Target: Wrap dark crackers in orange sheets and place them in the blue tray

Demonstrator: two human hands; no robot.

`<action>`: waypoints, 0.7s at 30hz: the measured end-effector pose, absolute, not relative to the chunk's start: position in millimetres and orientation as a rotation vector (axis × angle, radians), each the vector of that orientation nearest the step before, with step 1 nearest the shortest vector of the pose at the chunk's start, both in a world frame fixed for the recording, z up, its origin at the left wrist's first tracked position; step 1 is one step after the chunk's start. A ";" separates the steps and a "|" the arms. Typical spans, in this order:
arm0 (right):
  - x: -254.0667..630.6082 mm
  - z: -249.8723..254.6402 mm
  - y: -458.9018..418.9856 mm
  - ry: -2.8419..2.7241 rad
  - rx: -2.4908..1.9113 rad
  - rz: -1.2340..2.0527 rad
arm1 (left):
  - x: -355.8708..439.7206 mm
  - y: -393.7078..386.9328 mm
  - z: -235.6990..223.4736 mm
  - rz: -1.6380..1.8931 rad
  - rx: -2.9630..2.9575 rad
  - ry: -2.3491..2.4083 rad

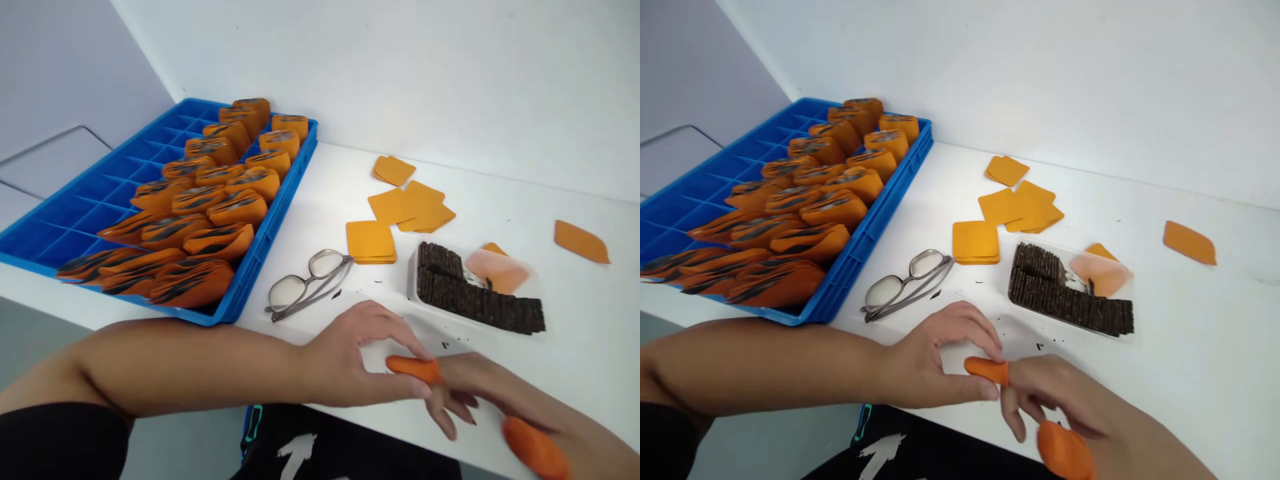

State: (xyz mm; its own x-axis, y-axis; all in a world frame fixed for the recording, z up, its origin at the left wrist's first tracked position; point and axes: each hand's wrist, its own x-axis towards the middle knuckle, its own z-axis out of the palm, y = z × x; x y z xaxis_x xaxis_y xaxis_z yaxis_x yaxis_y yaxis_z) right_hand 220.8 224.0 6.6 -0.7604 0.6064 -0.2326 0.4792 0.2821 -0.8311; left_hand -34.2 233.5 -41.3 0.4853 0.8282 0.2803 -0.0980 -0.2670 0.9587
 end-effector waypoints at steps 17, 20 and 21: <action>183.6 -13.5 209.3 -2.312 -1.013 1.650 | -34.7 231.6 -47.5 0.962 1.642 0.565; 205.9 -1.8 213.5 -2.182 -1.062 1.413 | -34.4 230.9 -42.4 0.928 1.573 0.624; 216.4 5.0 217.0 -2.115 -1.113 1.292 | -34.6 230.8 -40.8 0.913 1.562 0.626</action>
